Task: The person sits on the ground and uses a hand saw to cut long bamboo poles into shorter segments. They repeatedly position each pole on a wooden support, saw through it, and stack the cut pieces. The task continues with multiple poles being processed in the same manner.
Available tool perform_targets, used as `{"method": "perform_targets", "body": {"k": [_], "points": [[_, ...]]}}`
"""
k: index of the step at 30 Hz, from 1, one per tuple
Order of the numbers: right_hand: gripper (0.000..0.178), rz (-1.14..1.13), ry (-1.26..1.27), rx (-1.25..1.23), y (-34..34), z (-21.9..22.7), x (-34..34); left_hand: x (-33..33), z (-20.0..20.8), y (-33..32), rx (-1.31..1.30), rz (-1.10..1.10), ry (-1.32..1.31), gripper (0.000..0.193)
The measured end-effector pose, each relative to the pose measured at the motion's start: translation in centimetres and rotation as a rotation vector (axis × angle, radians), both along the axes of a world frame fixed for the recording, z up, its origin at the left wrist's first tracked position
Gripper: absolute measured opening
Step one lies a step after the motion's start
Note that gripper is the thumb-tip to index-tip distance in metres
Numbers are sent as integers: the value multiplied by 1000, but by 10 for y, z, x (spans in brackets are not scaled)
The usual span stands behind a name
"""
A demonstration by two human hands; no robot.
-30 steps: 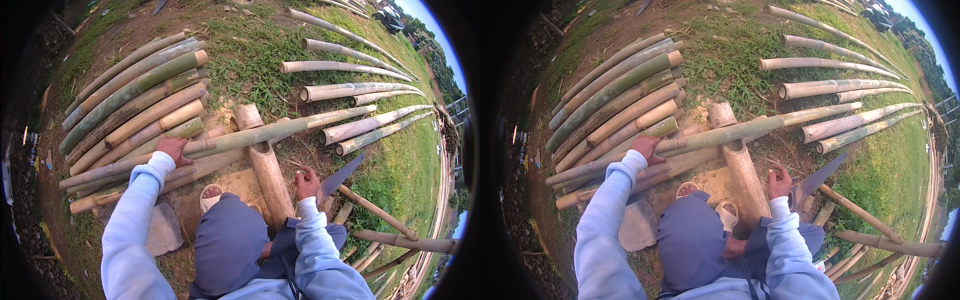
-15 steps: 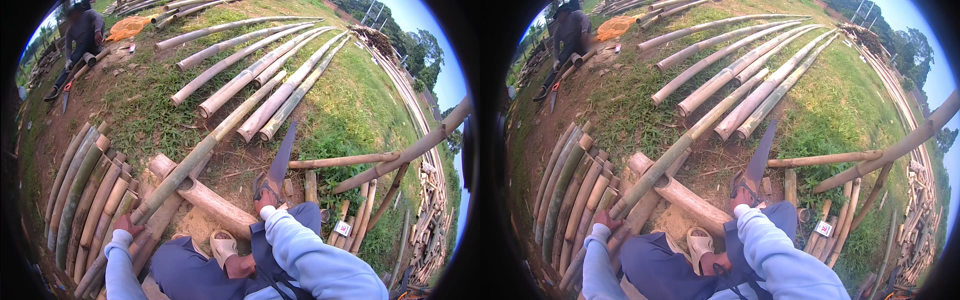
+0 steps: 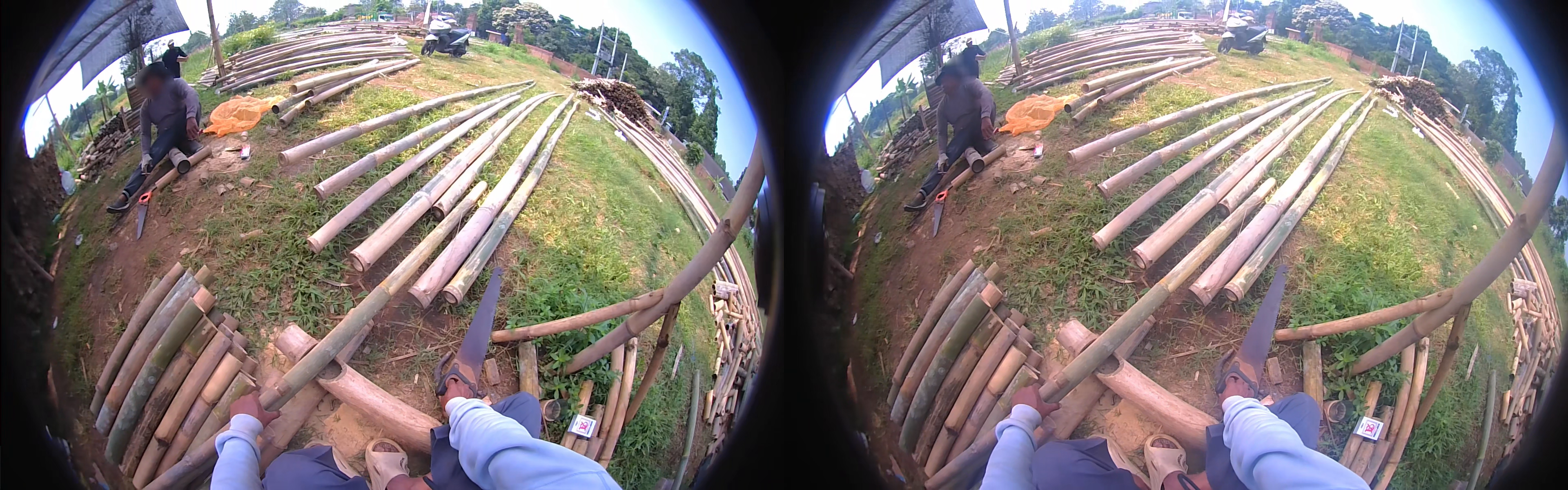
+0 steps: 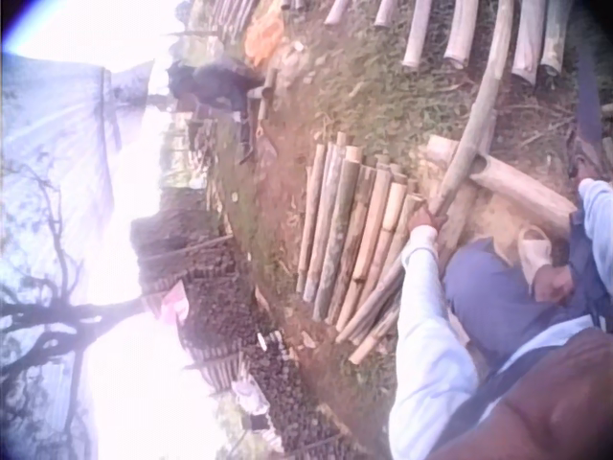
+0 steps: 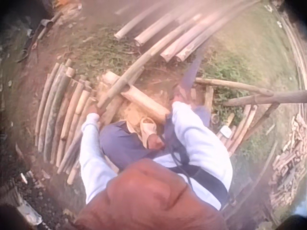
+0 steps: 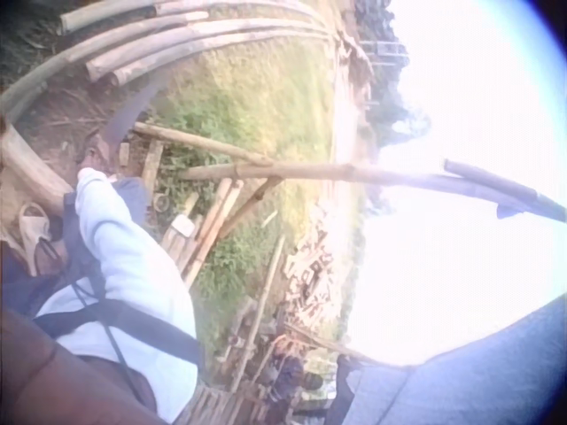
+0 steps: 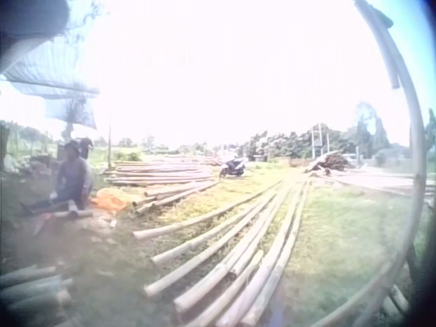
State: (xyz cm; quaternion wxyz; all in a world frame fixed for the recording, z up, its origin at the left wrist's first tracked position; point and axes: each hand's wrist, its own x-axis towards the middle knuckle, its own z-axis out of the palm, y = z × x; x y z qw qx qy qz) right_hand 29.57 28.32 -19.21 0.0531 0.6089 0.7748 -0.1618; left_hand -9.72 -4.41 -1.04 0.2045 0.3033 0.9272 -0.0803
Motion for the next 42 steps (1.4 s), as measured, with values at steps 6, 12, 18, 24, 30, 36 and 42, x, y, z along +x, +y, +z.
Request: {"method": "perform_targets", "body": {"k": [6,12,18,24,30,36,42], "points": [[49,-82,315,-60,-3,43,-12,-2,-3,-4,37,-13,-25,81],[63,-458,1135,106,-10,100,-44,-3,-1,-13,80,-68,28,86],[31,-290,1548,171,-55,248,5,3,-3,11,57,-105,23,78],[36,233,1429,-298,-135,297,8,-3,0,-12,47,-28,-3,68],[21,298,1129,-502,-172,268,-31,-5,0,-4,58,-39,7,60],[18,456,1114,-455,-183,260,-52,-4,-4,8,43,-61,17,58],[17,535,1116,-313,-182,228,-51,0,-5,28,62,-59,-64,61]]}}
